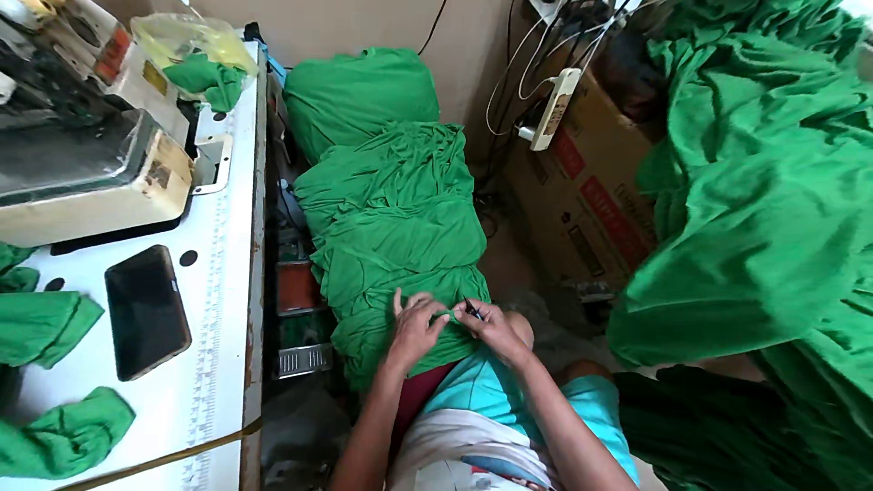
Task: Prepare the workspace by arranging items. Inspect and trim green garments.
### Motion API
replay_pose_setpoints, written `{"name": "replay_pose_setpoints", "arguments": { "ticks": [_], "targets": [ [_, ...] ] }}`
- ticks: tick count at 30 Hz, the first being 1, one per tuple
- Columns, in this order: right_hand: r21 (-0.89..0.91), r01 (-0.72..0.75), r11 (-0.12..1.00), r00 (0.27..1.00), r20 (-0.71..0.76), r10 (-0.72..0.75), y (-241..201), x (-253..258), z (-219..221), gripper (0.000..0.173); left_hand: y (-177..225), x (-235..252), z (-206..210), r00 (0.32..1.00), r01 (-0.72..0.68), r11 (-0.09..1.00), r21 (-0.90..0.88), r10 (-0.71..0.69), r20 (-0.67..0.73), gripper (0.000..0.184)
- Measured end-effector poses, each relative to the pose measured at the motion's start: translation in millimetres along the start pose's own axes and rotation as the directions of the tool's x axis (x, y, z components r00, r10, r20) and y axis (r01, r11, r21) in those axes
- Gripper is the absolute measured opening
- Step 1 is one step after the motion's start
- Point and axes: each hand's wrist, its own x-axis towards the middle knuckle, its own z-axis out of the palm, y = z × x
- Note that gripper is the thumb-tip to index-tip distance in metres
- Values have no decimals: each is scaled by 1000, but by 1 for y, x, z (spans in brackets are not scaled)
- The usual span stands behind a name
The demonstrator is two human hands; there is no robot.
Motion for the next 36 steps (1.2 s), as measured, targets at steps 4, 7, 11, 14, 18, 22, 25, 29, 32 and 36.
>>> {"name": "replay_pose_setpoints", "arguments": {
  "ticks": [4, 7, 11, 14, 18, 22, 25, 29, 32, 36],
  "targets": [
    [-280, -36, 959, 938, -340, -64, -9, 2, -2, 23, 1, 14, -1, 985, 157, 919, -362, -118, 128, 27],
    [-311, 98, 945, 949, -257, -183, -9, -1, 1, 28, 2, 15, 6, 976, 219, 839, -499, -187, 113, 24],
    [-256, 110, 960, 955, -242, -174, -3, -3, 7, 21, 6, 11, 12, 957, 282, 719, -635, -252, 140, 20],
    [-196, -65, 978, 889, -457, -32, -7, -7, -9, 32, 9, 7, 10, 943, 318, 646, -694, -293, 160, 19],
    [-215, -62, 975, 831, -552, -69, -5, -11, -28, 38, 11, 6, 12, 943, 308, 607, -732, -296, 151, 19],
    [-329, 150, 932, 938, -251, -239, -10, -17, -12, 26, 17, 9, 17, 948, 297, 595, -747, -277, 157, 20],
    [-370, 221, 902, 928, -205, -312, -6, -11, 6, 21, 17, 10, 20, 960, 264, 640, -722, -245, 133, 20],
    [-218, 142, 966, 917, -339, -211, -12, -10, 4, 16, 20, 7, 15, 950, 278, 641, -715, -295, 105, 19],
    [-140, 98, 985, 921, -363, -143, -11, -12, -4, 13, 19, 8, 14, 949, 276, 634, -723, -299, 101, 19],
    [-146, 112, 983, 928, -337, -156, -11, -15, -6, 13, 20, 9, 17, 968, 241, 699, -674, -228, 109, 33]
  ]
}}
